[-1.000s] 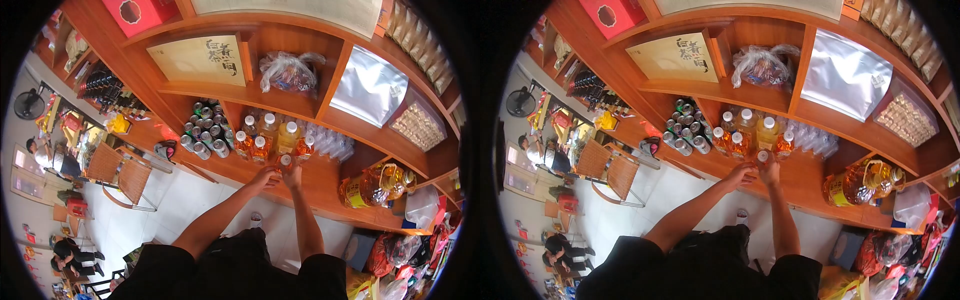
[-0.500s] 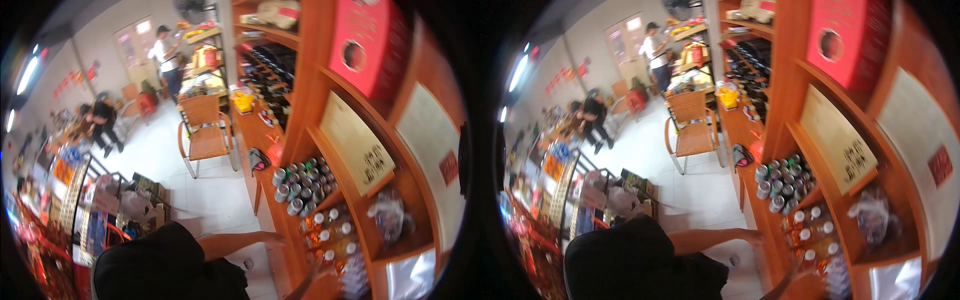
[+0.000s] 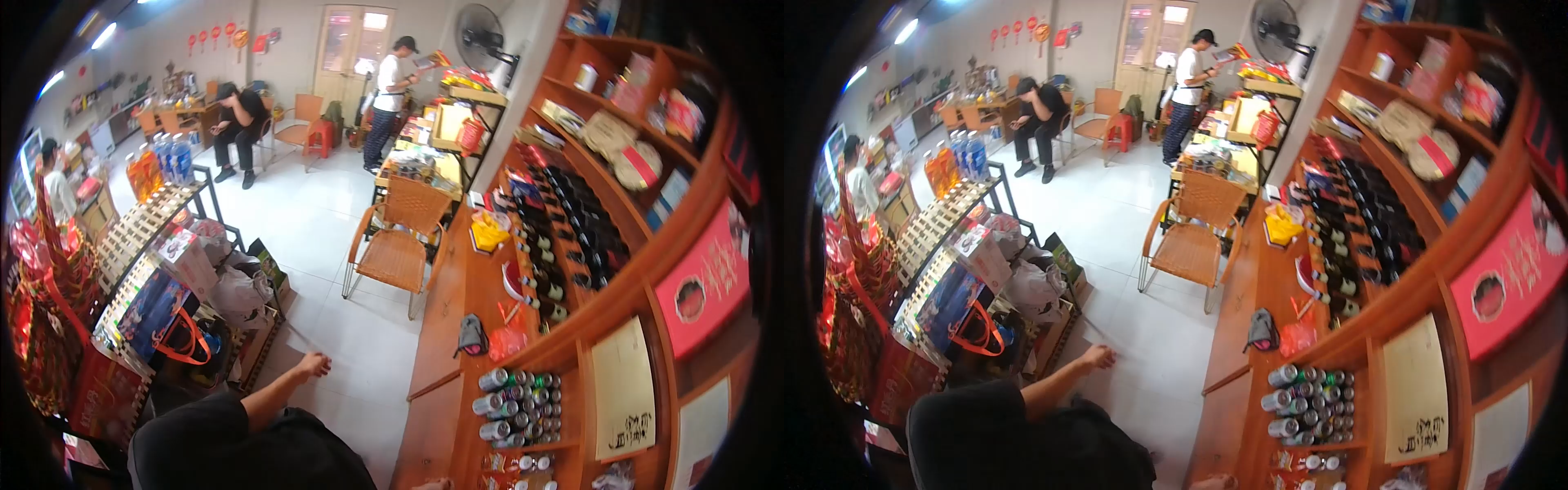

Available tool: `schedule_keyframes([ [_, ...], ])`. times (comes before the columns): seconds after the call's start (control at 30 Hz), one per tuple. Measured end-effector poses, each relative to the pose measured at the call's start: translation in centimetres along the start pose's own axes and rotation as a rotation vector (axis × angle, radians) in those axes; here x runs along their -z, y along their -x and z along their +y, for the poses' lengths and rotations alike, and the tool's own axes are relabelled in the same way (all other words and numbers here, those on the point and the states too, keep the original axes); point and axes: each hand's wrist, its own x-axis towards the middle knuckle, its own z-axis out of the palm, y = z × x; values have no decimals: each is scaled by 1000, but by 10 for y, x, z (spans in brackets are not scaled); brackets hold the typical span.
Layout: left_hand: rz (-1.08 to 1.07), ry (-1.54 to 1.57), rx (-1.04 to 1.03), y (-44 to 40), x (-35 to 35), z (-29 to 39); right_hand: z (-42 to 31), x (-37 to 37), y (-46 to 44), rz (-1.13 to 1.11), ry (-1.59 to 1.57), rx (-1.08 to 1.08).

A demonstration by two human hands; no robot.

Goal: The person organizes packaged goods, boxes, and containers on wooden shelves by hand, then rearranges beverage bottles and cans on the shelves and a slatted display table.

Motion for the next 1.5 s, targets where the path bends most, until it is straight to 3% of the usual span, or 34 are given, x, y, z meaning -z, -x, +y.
schedule_keyframes([
  [0.1,-192,-59,-8,-4,23,-51,-34,-73,33,-279,-117,-190],
  [0.17,-395,-298,-46,0,40,-72,-69,-127,53,-448,-189,-217],
  [0.23,-548,-431,0,35,63,-56,-130,-181,101,-604,-186,-199],
  [0.3,-527,-403,16,45,95,-47,-163,-234,140,-826,-129,-178],
  [0.33,-509,-391,26,44,114,-50,-169,-256,158,-990,-86,-124],
  [0.37,-487,-335,-144,23,135,-71,-174,-276,176,-1106,51,-43],
  [0.5,-109,-20,-244,51,223,-24,-149,-347,240,-1518,359,305],
  [0.6,89,148,-307,54,280,-16,-151,-372,282,-1800,717,430],
  [0.7,269,209,-327,68,332,-5,-160,-398,299,-1946,816,433],
  [0.8,340,436,-364,93,369,26,-228,-419,328,-1839,821,509],
  [0.9,394,445,-395,108,395,64,-262,-468,332,-1807,440,577],
  [0.97,481,390,-415,118,407,99,-335,-490,354,-1777,92,614],
  [1.03,573,305,-508,108,431,118,-425,-499,372,-1736,-245,866],
  [1.1,621,266,-583,99,462,143,-495,-498,381,-1745,-664,755],
  [1.13,677,244,-467,106,470,167,-525,-495,383,-1749,-851,774],
  [1.17,818,115,-526,90,495,164,-553,-493,382,-1731,-1034,790],
  [1.2,884,104,-551,84,511,173,-581,-500,378,-1772,-1166,975],
  [1.27,1002,-16,-590,65,543,192,-628,-499,373,-1788,-1358,1107],
  [1.3,1059,-126,-592,54,562,194,-649,-503,378,-1744,-1510,1101],
  [1.4,1084,-129,-617,19,588,206,-675,-522,428,-1228,-1987,781],
  [1.47,1112,-209,-574,7,597,211,-680,-535,425,-1205,-1901,688],
  [1.5,1154,-292,-538,2,595,219,-680,-555,411,-1397,-1932,743],
])
